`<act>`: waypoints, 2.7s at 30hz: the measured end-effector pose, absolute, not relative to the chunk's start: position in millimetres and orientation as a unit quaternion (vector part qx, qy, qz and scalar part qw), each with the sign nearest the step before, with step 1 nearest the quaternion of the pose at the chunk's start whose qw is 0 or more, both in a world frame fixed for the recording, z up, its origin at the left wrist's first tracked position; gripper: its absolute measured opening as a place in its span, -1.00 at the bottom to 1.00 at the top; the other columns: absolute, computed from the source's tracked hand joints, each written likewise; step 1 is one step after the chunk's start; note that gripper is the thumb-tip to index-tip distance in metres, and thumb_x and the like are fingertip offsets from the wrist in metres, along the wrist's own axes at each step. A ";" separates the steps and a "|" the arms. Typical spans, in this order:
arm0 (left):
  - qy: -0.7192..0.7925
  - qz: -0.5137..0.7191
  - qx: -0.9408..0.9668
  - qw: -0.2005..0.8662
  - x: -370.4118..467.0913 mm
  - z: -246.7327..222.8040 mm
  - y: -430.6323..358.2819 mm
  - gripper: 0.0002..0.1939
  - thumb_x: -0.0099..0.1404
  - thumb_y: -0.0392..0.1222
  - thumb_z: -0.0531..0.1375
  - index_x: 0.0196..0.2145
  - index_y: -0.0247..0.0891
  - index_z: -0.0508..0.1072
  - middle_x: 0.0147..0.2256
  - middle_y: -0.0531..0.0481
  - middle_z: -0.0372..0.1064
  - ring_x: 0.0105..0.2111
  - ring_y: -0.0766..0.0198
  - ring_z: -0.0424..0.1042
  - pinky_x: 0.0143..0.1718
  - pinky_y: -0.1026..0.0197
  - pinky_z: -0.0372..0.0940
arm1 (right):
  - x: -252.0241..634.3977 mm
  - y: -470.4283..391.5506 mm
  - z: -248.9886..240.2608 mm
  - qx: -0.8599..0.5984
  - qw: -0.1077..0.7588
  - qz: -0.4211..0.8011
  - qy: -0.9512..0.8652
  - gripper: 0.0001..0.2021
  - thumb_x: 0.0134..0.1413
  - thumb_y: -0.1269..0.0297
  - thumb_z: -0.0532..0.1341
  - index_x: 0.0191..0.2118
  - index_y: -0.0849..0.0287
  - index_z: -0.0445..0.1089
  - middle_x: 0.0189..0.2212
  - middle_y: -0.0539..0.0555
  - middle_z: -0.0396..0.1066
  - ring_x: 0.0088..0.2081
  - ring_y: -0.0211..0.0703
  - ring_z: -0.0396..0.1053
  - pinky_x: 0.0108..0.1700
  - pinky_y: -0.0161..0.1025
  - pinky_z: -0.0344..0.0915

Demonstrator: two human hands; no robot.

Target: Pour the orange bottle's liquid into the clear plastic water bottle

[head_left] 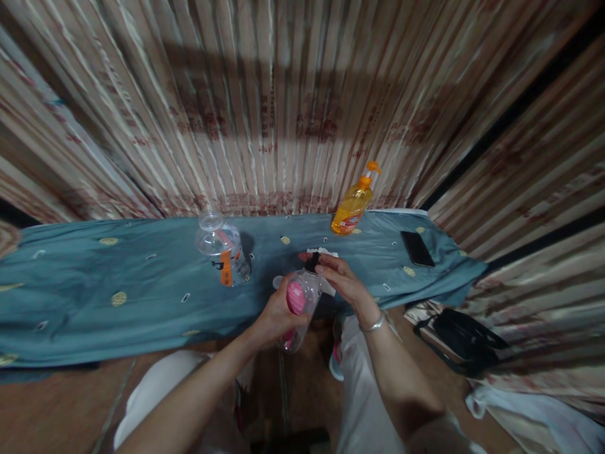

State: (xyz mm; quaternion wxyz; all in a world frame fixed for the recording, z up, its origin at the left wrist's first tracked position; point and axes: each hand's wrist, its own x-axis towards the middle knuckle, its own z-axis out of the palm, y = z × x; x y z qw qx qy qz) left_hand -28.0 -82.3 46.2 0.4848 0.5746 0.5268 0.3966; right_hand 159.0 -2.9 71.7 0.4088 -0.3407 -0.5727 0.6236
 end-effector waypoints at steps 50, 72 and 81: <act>0.543 0.379 0.583 0.472 -39.2 42.7 -84.5 -0.03 -0.07 -0.28 0.45 0.33 -0.17 0.34 0.03 -0.06 0.56 -0.05 0.06 0.56 0.11 0.00 0.46 | 156.4 0.6 64.2 -0.353 0.411 0.607 -0.581 -0.50 -0.18 -0.21 0.61 -0.19 0.01 0.68 -0.09 0.05 0.69 -0.06 -0.03 0.58 0.18 -0.02 0.49; 0.554 0.370 0.595 0.450 -43.3 38.2 -86.0 -0.02 -0.06 -0.29 0.45 0.34 -0.18 0.31 0.05 -0.08 0.55 -0.02 0.02 0.58 0.14 -0.05 0.47 | 155.8 4.2 57.4 -0.409 0.399 0.524 -0.632 -0.39 -0.26 -0.31 0.59 -0.27 0.11 0.60 -0.14 0.11 0.67 -0.03 0.06 0.56 0.14 0.00 0.47; 0.554 0.374 0.598 0.443 -45.8 36.4 -86.6 -0.04 -0.07 -0.30 0.45 0.33 -0.20 0.34 0.06 -0.10 0.56 0.00 0.01 0.58 0.15 -0.03 0.46 | 163.6 3.1 60.5 -0.336 0.366 0.592 -0.635 -0.39 -0.09 -0.22 0.57 0.02 0.05 0.66 0.08 0.11 0.64 0.14 0.07 0.54 0.28 0.01 0.42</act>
